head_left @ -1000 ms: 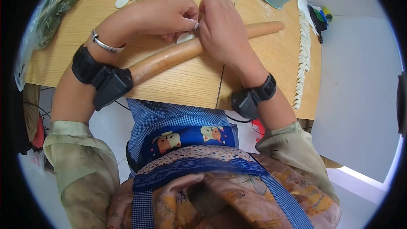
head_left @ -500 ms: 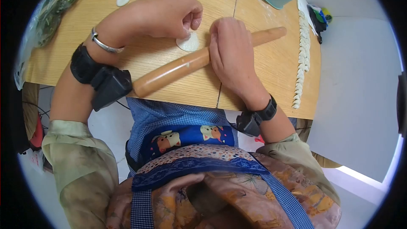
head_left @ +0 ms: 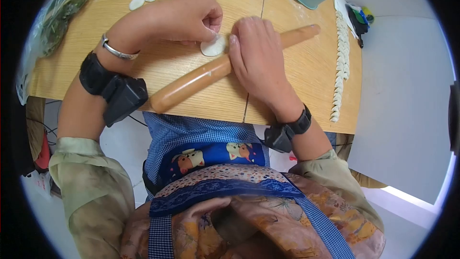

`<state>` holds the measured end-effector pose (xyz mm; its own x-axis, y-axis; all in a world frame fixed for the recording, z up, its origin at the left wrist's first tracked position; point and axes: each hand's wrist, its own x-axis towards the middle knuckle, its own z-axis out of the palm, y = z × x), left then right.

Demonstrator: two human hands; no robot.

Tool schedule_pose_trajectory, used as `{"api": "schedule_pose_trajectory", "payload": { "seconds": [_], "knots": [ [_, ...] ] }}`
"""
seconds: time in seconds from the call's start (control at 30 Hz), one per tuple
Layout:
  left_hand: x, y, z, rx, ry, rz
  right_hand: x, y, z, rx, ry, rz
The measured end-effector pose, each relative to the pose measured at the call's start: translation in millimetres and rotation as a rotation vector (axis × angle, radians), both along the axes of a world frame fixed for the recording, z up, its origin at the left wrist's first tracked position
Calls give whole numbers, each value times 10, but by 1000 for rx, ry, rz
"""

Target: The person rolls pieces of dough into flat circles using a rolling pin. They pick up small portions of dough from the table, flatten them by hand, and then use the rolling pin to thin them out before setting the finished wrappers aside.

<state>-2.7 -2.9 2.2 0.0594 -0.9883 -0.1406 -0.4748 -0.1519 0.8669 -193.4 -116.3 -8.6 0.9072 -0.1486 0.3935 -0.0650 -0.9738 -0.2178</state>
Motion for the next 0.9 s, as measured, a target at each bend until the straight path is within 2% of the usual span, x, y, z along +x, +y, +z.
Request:
{"api": "schedule_pose_trajectory", "payload": {
  "seconds": [0.13, 0.23, 0.3, 0.4, 0.53, 0.7, 0.8, 0.9],
  "knots": [
    [20, 3, 56, 85, 33, -25, 326, -117, -47, -27, -6, 2],
    [18, 12, 29, 61, 21, -13, 564, -195, -72, 1, -18, 37],
    [14, 23, -3, 2, 11, 96, 664, -218, -79, 16, -5, 30],
    [36, 27, -16, -20, 15, 80, 666, -206, -85, 18, -20, 17],
    [70, 6, 76, 52, -50, -24, 347, -118, -29, 22, -2, 26],
    [48, 7, -23, -61, -171, -9, -155, 9, 5, 49, 27, 15],
    [15, 10, -36, -157, -171, -53, -275, 35, -15, 64, 9, 22],
    [-1, -14, 16, -139, -251, -116, -262, 40, -1, 60, 13, 15]
  ]
}}
